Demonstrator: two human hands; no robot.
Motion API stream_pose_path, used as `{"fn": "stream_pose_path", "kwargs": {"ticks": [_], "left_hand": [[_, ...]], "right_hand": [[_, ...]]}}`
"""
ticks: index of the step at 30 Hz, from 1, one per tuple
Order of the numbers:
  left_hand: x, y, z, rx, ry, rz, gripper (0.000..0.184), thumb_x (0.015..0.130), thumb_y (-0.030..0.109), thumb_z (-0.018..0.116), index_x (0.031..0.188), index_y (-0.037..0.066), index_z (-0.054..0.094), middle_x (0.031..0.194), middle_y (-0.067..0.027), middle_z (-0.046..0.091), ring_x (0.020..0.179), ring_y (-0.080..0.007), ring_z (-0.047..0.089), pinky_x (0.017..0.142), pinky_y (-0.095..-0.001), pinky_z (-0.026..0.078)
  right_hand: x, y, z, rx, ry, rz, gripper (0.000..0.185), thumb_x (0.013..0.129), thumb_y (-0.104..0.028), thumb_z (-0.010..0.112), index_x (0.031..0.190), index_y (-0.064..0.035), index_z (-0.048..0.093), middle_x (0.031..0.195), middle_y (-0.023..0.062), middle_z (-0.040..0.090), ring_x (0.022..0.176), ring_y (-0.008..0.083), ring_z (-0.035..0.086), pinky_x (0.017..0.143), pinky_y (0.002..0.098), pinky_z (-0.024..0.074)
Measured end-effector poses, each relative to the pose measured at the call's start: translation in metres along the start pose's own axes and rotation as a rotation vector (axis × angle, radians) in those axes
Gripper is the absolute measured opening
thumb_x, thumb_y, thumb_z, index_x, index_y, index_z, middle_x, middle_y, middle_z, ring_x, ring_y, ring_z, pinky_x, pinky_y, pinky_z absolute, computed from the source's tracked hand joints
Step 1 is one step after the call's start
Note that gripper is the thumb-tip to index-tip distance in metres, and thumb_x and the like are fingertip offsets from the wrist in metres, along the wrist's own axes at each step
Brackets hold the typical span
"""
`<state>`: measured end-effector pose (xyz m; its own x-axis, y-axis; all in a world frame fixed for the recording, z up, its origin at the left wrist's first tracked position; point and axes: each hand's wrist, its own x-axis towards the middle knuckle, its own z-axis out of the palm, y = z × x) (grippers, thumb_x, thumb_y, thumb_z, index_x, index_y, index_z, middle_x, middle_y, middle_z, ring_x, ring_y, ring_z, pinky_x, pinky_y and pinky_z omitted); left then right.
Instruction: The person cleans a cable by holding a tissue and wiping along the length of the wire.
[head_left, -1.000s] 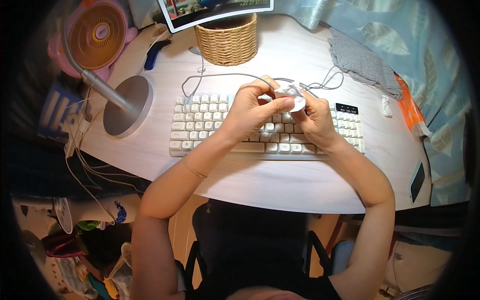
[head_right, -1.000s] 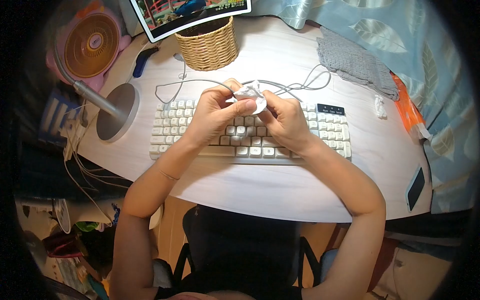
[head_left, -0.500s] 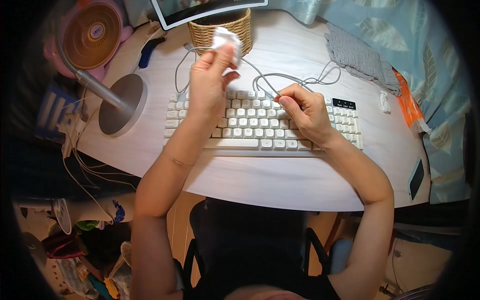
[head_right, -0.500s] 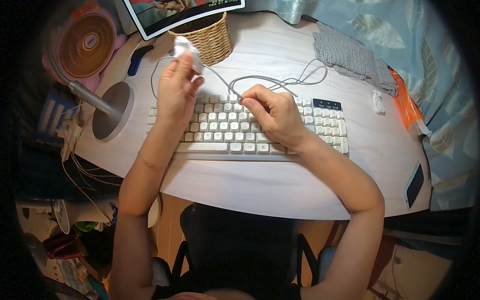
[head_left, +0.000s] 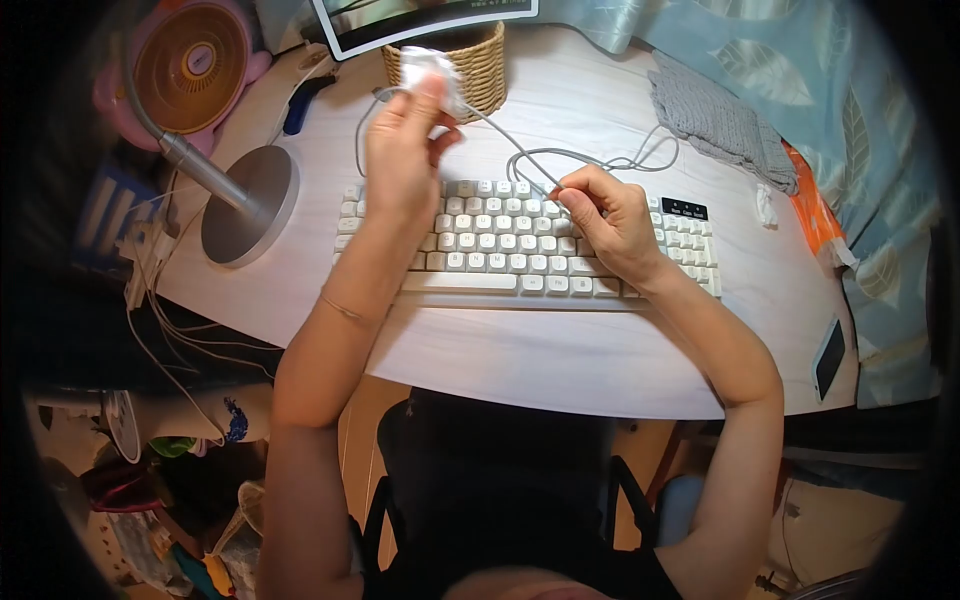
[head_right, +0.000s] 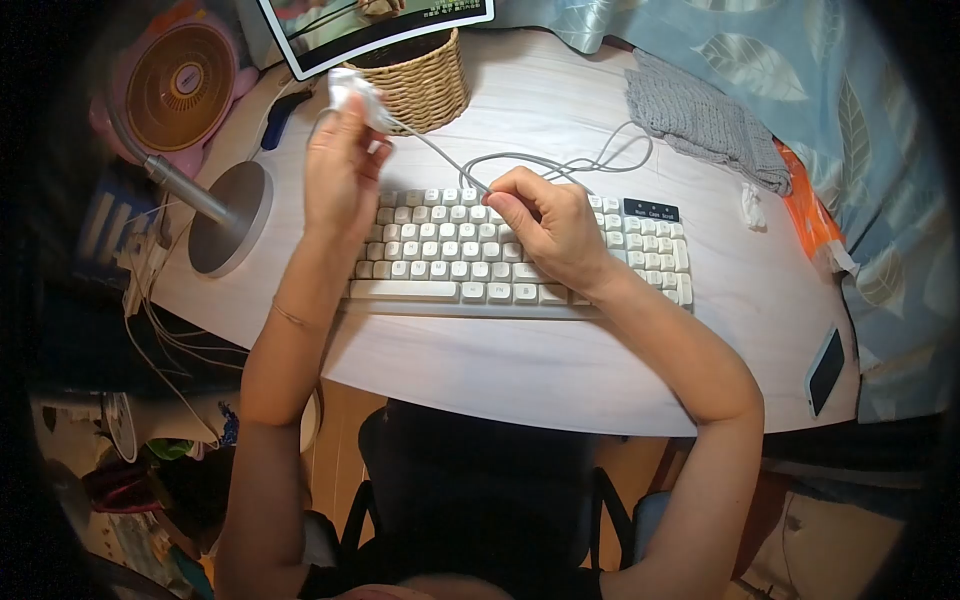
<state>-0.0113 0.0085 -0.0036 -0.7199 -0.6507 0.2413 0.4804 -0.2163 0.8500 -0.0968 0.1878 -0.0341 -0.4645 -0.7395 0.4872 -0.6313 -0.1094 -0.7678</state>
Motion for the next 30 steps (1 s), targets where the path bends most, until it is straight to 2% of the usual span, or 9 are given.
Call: {"fn": "stream_pose_path", "kwargs": {"ticks": [2, 6, 10, 12, 13, 16, 22, 26, 30], "left_hand": [[0.01, 0.004, -0.011, -0.174, 0.085, 0.021, 0.017, 0.079, 0.025, 0.057, 0.074, 0.009, 0.054, 0.066, 0.0018, 0.053, 0.059, -0.0036, 0.047, 0.053, -0.0163, 0.042], [0.007, -0.003, -0.007, -0.126, 0.054, -0.029, 0.019, 0.078, 0.026, 0.058, 0.076, 0.007, 0.055, 0.067, 0.0021, 0.053, 0.059, -0.0043, 0.047, 0.051, -0.0171, 0.041], [-0.018, -0.015, 0.01, 0.179, -0.283, -0.055, 0.018, 0.077, 0.02, 0.06, 0.077, 0.002, 0.059, 0.066, -0.0006, 0.052, 0.059, -0.0056, 0.047, 0.05, -0.0179, 0.039], [-0.032, -0.023, 0.019, 0.401, -0.491, 0.011, 0.017, 0.075, 0.016, 0.061, 0.075, -0.001, 0.06, 0.066, -0.0008, 0.052, 0.058, -0.0047, 0.047, 0.05, -0.0181, 0.038], [-0.035, -0.031, 0.021, 0.343, -0.493, 0.095, 0.018, 0.074, 0.014, 0.062, 0.075, -0.003, 0.059, 0.066, -0.0001, 0.051, 0.056, -0.005, 0.047, 0.05, -0.0186, 0.038], [-0.031, -0.023, 0.017, 0.339, -0.48, -0.044, 0.017, 0.074, 0.014, 0.062, 0.075, -0.003, 0.06, 0.068, -0.0004, 0.052, 0.057, -0.0055, 0.048, 0.05, -0.0191, 0.04], [0.003, -0.003, -0.002, -0.043, 0.054, 0.031, 0.022, 0.078, 0.027, 0.059, 0.073, 0.006, 0.056, 0.065, 0.001, 0.054, 0.059, -0.0047, 0.048, 0.052, -0.016, 0.04], [0.001, -0.011, -0.001, -0.017, 0.04, -0.026, 0.023, 0.078, 0.029, 0.058, 0.07, 0.008, 0.054, 0.065, 0.0001, 0.054, 0.058, -0.0049, 0.047, 0.051, -0.0163, 0.04], [-0.023, -0.019, 0.014, 0.204, -0.359, -0.118, 0.022, 0.08, 0.024, 0.056, 0.079, 0.002, 0.06, 0.068, -0.0003, 0.055, 0.058, -0.0046, 0.047, 0.05, -0.0171, 0.038]], "right_hand": [[0.001, 0.002, 0.001, -0.014, 0.015, -0.032, 0.01, 0.08, -0.01, 0.053, 0.077, -0.0006, 0.056, 0.048, 0.0008, 0.047, 0.04, 0.005, 0.038, 0.038, 0.0208, 0.0292], [0.0, -0.002, -0.001, -0.004, -0.04, 0.014, 0.012, 0.084, -0.009, 0.048, 0.08, 0.0006, 0.054, 0.053, -0.0026, 0.046, 0.045, 0.0016, 0.034, 0.04, 0.0177, 0.0276], [0.0, -0.003, -0.001, -0.005, -0.012, 0.029, 0.01, 0.081, -0.009, 0.051, 0.079, -0.0007, 0.055, 0.05, 0.0002, 0.047, 0.043, 0.0049, 0.039, 0.04, 0.0207, 0.031], [0.0, -0.003, -0.001, -0.032, 0.002, 0.025, 0.009, 0.08, -0.01, 0.053, 0.078, -0.0014, 0.056, 0.049, 0.0017, 0.048, 0.042, 0.0066, 0.042, 0.04, 0.0224, 0.0333], [0.0, -0.003, -0.002, -0.052, 0.001, 0.023, 0.009, 0.08, -0.01, 0.053, 0.078, -0.0015, 0.056, 0.049, 0.0019, 0.048, 0.042, 0.0068, 0.042, 0.04, 0.0226, 0.0337], [0.0, -0.005, -0.003, -0.06, -0.012, 0.027, 0.01, 0.08, -0.01, 0.053, 0.077, -0.0014, 0.055, 0.049, 0.0019, 0.048, 0.042, 0.0066, 0.042, 0.04, 0.0224, 0.0338], [0.0, -0.006, -0.002, -0.027, -0.057, 0.003, 0.011, 0.083, -0.008, 0.049, 0.08, 0.0011, 0.054, 0.055, -0.0006, 0.05, 0.046, 0.0027, 0.037, 0.042, 0.0179, 0.0304], [0.0, -0.002, -0.001, -0.042, -0.034, -0.019, 0.01, 0.082, -0.008, 0.05, 0.079, 0.0008, 0.055, 0.054, 0.0004, 0.05, 0.045, 0.004, 0.039, 0.041, 0.019, 0.0316], [0.001, -0.004, -0.001, -0.057, -0.005, -0.03, 0.008, 0.08, -0.007, 0.052, 0.077, 0.0001, 0.055, 0.049, 0.0023, 0.048, 0.041, 0.0067, 0.043, 0.04, 0.022, 0.0336]]}}
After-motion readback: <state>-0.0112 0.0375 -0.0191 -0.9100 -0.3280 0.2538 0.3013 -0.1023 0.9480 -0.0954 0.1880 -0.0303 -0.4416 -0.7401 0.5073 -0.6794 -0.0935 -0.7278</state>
